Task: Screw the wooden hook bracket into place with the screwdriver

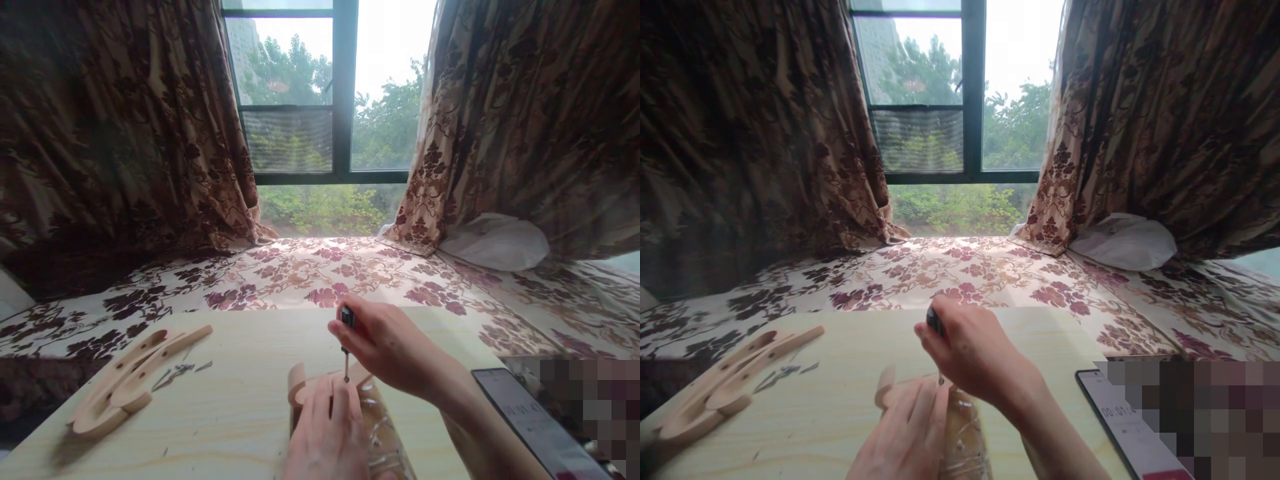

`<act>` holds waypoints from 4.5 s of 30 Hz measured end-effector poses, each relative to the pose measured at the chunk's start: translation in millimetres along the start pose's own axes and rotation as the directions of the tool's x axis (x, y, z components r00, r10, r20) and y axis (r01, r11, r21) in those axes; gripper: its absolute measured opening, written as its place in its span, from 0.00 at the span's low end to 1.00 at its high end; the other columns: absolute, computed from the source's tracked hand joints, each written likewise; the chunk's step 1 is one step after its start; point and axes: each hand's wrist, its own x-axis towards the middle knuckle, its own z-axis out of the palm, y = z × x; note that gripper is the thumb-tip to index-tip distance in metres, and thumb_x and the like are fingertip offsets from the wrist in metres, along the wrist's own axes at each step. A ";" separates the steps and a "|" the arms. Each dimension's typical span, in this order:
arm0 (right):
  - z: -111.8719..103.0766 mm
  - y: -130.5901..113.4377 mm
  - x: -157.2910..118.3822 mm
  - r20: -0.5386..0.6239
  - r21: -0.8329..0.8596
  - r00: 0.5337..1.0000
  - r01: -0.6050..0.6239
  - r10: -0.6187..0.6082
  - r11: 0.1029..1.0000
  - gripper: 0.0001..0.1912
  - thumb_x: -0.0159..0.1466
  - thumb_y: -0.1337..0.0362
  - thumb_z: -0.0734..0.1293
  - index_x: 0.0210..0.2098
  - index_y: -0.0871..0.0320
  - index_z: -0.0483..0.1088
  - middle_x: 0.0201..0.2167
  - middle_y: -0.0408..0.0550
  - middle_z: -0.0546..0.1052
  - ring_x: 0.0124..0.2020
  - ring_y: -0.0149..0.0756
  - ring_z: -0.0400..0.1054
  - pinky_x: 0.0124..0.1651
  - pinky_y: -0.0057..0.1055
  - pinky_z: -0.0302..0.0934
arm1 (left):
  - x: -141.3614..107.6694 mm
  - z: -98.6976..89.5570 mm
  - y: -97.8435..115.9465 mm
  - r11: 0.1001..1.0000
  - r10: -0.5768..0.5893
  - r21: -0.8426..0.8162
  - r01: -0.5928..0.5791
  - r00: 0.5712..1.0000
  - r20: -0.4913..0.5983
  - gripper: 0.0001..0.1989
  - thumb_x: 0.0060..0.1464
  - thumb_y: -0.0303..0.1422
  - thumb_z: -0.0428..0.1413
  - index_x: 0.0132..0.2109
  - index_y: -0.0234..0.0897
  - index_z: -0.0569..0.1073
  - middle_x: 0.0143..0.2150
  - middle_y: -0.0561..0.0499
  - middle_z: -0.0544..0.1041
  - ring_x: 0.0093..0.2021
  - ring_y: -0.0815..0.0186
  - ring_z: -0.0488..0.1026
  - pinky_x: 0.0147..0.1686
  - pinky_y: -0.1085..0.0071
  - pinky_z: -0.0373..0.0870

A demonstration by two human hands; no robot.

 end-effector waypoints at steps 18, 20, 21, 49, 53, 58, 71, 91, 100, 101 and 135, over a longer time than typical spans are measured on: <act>-1.5 -4.5 -5.8 0.035 -0.063 0.999 0.004 -0.002 0.998 0.09 0.64 0.62 0.60 0.29 0.55 0.56 0.22 0.39 0.65 0.24 0.30 0.57 0.28 0.28 0.47 | -4.0 3.3 5.1 0.990 0.032 0.136 -0.037 0.999 0.036 0.34 0.58 0.48 0.47 0.58 0.20 0.66 0.60 0.27 0.64 0.60 0.41 0.61 0.57 0.53 0.62; -0.9 -3.3 -4.2 0.004 -0.086 0.998 -0.058 0.058 0.995 0.09 0.64 0.62 0.60 0.28 0.55 0.56 0.22 0.40 0.66 0.24 0.30 0.58 0.28 0.28 0.46 | -5.0 4.5 4.1 0.984 0.052 0.171 -0.056 0.998 0.025 0.33 0.59 0.48 0.46 0.59 0.22 0.65 0.61 0.29 0.64 0.61 0.43 0.61 0.57 0.55 0.62; -0.8 -2.8 -3.3 -0.009 -0.095 0.996 -0.086 0.086 0.992 0.09 0.64 0.62 0.60 0.28 0.55 0.57 0.22 0.40 0.66 0.24 0.30 0.58 0.29 0.28 0.46 | -5.3 4.2 4.3 0.981 0.056 0.184 -0.058 0.998 0.020 0.33 0.60 0.47 0.46 0.60 0.22 0.64 0.61 0.30 0.64 0.60 0.44 0.62 0.57 0.55 0.63; 4.8 0.9 -1.0 0.033 -0.012 0.997 -0.063 0.063 0.998 0.11 0.64 0.60 0.59 0.27 0.55 0.57 0.23 0.40 0.65 0.24 0.30 0.56 0.29 0.28 0.46 | -4.3 16.5 5.9 0.964 0.087 0.263 -0.029 0.973 -0.213 0.30 0.56 0.51 0.50 0.52 0.28 0.72 0.52 0.37 0.73 0.52 0.51 0.70 0.52 0.60 0.69; 3.4 0.6 -2.1 0.037 -0.017 0.996 -0.081 0.082 0.997 0.11 0.64 0.60 0.59 0.27 0.55 0.55 0.22 0.38 0.63 0.24 0.30 0.54 0.28 0.28 0.45 | -4.3 26.7 4.1 0.883 0.177 0.468 -0.027 0.943 -0.280 0.26 0.59 0.46 0.48 0.50 0.27 0.72 0.50 0.37 0.74 0.50 0.51 0.72 0.49 0.62 0.72; 2.5 -0.3 -2.7 0.059 -0.008 0.996 -0.073 0.074 0.997 0.12 0.64 0.59 0.60 0.27 0.54 0.55 0.21 0.38 0.63 0.24 0.31 0.55 0.28 0.28 0.45 | -6.1 35.4 2.3 0.851 0.217 0.525 0.009 0.904 -0.367 0.14 0.61 0.30 0.46 0.50 0.38 0.70 0.49 0.44 0.76 0.49 0.55 0.73 0.46 0.64 0.72; -2.6 1.2 -2.8 0.022 -0.096 0.987 -0.159 0.162 0.983 0.10 0.64 0.60 0.59 0.27 0.55 0.57 0.22 0.42 0.68 0.24 0.32 0.59 0.29 0.29 0.47 | -3.4 28.8 10.0 0.897 0.152 0.442 -0.005 0.942 -0.299 0.16 0.58 0.37 0.50 0.50 0.34 0.71 0.51 0.41 0.74 0.50 0.49 0.71 0.46 0.58 0.71; -4.2 -3.8 -5.4 0.033 -0.025 0.999 -0.033 0.034 0.999 0.07 0.62 0.62 0.62 0.28 0.55 0.60 0.21 0.38 0.65 0.23 0.29 0.57 0.28 0.27 0.47 | -3.1 30.3 15.9 0.930 0.111 0.369 0.000 0.953 -0.280 0.25 0.56 0.45 0.51 0.54 0.32 0.69 0.54 0.40 0.73 0.56 0.50 0.66 0.52 0.56 0.66; -2.5 -2.4 -2.9 -0.019 -0.075 0.997 -0.070 0.069 0.995 0.10 0.62 0.62 0.61 0.26 0.55 0.57 0.20 0.37 0.63 0.22 0.28 0.54 0.27 0.27 0.45 | -5.2 18.7 15.1 0.936 0.147 0.350 -0.037 0.945 -0.293 0.25 0.57 0.46 0.51 0.52 0.30 0.71 0.54 0.39 0.73 0.57 0.52 0.66 0.56 0.64 0.64; -2.8 -2.4 -3.4 -0.007 -0.062 0.998 -0.062 0.062 0.996 0.09 0.62 0.62 0.61 0.27 0.55 0.57 0.20 0.37 0.63 0.22 0.28 0.54 0.27 0.27 0.45 | -5.0 19.1 14.7 0.938 0.144 0.345 -0.038 0.948 -0.285 0.25 0.56 0.46 0.52 0.52 0.30 0.71 0.54 0.39 0.72 0.57 0.52 0.66 0.56 0.63 0.64; -2.9 -7.0 -4.0 -0.016 -0.133 1.000 -0.024 0.022 0.991 0.10 0.64 0.61 0.60 0.27 0.54 0.57 0.22 0.39 0.67 0.23 0.30 0.58 0.28 0.27 0.45 | 0.1 39.7 17.5 0.964 0.103 0.263 -0.028 0.957 -0.273 0.28 0.55 0.47 0.50 0.54 0.29 0.70 0.56 0.35 0.69 0.58 0.45 0.63 0.54 0.54 0.67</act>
